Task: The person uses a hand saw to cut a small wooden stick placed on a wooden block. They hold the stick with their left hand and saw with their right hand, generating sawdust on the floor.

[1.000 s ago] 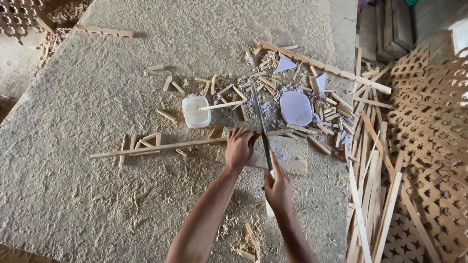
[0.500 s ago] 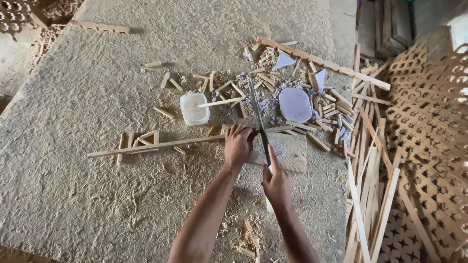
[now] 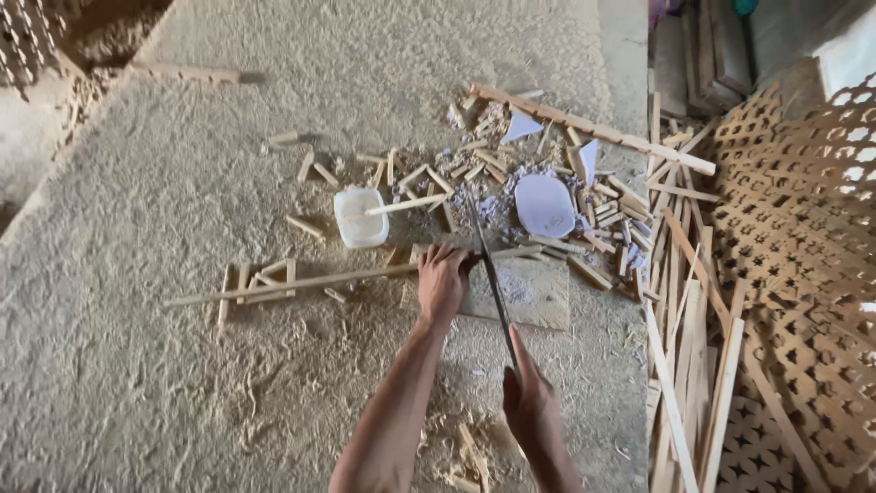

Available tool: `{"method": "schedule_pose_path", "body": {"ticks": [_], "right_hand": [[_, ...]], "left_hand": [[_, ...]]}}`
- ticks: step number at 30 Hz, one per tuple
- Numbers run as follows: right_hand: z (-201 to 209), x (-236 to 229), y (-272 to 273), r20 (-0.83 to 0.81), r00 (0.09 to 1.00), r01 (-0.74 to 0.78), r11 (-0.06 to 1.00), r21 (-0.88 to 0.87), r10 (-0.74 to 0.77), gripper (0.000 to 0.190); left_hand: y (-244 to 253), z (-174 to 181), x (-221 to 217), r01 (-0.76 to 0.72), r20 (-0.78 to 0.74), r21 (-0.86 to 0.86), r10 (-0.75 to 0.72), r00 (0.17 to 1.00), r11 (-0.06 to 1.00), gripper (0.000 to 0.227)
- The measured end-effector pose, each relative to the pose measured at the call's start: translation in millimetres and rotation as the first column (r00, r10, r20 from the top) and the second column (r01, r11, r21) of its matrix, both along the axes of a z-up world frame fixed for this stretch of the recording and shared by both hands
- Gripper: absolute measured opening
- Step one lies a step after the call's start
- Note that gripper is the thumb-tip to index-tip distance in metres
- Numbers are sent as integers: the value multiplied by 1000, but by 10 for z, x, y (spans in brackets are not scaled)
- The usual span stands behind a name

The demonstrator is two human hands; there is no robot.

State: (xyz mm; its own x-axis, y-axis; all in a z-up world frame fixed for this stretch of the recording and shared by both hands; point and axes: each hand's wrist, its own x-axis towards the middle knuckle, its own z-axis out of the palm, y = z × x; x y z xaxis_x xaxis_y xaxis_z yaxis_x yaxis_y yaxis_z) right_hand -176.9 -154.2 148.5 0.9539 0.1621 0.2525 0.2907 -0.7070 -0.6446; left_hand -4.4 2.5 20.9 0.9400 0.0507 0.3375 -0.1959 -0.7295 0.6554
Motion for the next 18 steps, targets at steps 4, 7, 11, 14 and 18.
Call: {"method": "schedule_pose_path", "body": {"ticks": [4,7,11,14,18], "right_hand": [[65,94,-61,-244,964,111,993,25,-102,55],[78,155,-90,-397,915,116,989,88,-72,67],[457,254,-66,-455,889,200,936,290,-49,72],[705,330,-55,-515,857,269,877,398,-29,80],[676,258,-86,-547,837,271,874,403,-7,80]], "left_hand": [[-24,-56,66,-2,25,-12,2,1000,1000,30],[-1,-61,59,-16,2,25,16,1000,1000,26],[0,-97,83,-6,3,44,6,1000,999,43],[-27,-82,88,-19,20,56,18,1000,998,43],[-21,-72,52,-21,7,63,21,1000,998,46]]}}
